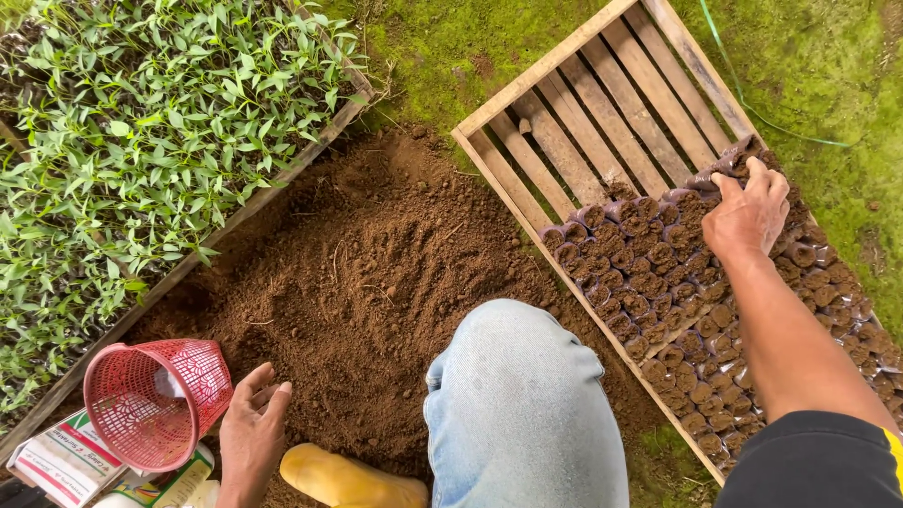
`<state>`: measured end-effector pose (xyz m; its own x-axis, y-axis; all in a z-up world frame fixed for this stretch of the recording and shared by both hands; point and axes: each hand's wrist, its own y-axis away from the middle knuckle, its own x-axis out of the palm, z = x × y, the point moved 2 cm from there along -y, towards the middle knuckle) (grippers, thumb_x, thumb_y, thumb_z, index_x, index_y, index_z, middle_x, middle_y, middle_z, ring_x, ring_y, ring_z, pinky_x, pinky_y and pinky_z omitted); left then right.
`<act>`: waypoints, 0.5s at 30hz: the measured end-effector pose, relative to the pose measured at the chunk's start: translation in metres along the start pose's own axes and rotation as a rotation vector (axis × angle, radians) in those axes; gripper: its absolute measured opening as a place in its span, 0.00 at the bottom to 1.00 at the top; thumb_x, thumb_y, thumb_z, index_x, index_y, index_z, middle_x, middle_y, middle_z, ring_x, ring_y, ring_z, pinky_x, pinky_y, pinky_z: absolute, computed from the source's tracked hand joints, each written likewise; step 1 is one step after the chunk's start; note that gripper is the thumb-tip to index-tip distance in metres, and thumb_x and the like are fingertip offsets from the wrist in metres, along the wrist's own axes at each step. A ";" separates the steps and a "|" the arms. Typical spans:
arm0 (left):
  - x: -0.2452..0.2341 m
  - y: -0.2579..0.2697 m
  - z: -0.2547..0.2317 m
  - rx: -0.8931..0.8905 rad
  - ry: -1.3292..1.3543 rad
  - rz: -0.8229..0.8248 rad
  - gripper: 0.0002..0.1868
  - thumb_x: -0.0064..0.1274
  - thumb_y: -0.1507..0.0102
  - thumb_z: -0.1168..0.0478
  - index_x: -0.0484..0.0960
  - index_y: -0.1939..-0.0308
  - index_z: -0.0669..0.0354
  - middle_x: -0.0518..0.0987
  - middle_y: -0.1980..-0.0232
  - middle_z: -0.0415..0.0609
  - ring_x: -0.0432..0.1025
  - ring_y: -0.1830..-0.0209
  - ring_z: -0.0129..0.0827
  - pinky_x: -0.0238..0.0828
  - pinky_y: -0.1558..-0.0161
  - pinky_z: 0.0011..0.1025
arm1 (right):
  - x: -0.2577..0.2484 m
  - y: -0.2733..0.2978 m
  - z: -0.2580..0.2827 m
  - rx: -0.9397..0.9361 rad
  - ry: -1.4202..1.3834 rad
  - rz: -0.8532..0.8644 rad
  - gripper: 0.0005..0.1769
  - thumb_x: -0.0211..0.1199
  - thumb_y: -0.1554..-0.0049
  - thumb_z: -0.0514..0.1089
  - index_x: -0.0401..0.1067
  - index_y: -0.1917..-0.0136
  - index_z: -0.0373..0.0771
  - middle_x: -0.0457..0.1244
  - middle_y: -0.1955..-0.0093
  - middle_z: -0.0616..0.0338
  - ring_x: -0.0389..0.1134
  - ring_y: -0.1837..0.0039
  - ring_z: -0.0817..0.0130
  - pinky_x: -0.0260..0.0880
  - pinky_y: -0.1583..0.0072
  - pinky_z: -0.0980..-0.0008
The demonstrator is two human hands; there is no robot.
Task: The person sits on the ground and fills small plastic seedling bags with soil from a pile. They open small plastic packets, pour seeds into their hand, and place seeds into the soil-filled bags. The filled bags are then placed into a wooden slatted tray.
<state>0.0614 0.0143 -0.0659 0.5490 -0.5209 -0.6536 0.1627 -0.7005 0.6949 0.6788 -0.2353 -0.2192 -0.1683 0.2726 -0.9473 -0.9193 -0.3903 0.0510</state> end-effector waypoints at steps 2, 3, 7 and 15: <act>0.000 0.002 -0.002 -0.007 -0.005 -0.001 0.29 0.50 0.36 0.52 0.71 0.30 0.47 0.76 0.32 0.47 0.73 0.37 0.37 0.67 0.33 0.42 | 0.003 -0.003 -0.006 -0.047 -0.031 -0.042 0.22 0.60 0.33 0.46 0.69 0.29 0.36 0.55 0.32 0.41 0.57 0.35 0.45 0.57 0.37 0.45; -0.001 0.002 -0.003 -0.013 -0.010 -0.003 0.29 0.50 0.36 0.52 0.71 0.30 0.47 0.76 0.32 0.47 0.73 0.37 0.37 0.67 0.33 0.42 | 0.005 -0.005 -0.009 -0.094 -0.062 -0.085 0.19 0.61 0.33 0.46 0.73 0.32 0.37 0.57 0.33 0.41 0.58 0.36 0.46 0.58 0.39 0.45; 0.001 0.002 0.000 -0.009 -0.002 0.014 0.30 0.49 0.36 0.53 0.70 0.29 0.49 0.75 0.32 0.49 0.72 0.36 0.39 0.69 0.35 0.45 | 0.003 -0.020 -0.014 -0.473 0.389 -0.106 0.25 0.59 0.40 0.25 0.80 0.34 0.42 0.63 0.25 0.45 0.58 0.32 0.47 0.68 0.42 0.47; 0.000 0.004 -0.005 -0.032 0.014 0.012 0.30 0.49 0.36 0.53 0.69 0.28 0.48 0.75 0.31 0.49 0.72 0.35 0.39 0.66 0.33 0.45 | 0.006 -0.034 -0.020 -0.377 0.560 0.325 0.36 0.55 0.41 0.27 0.67 0.23 0.53 0.45 0.14 0.38 0.39 0.16 0.33 0.39 0.22 0.33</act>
<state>0.0662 0.0146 -0.0617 0.5621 -0.5225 -0.6412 0.1816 -0.6783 0.7119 0.7167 -0.2380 -0.2327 -0.1118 -0.3567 -0.9275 -0.6529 -0.6772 0.3392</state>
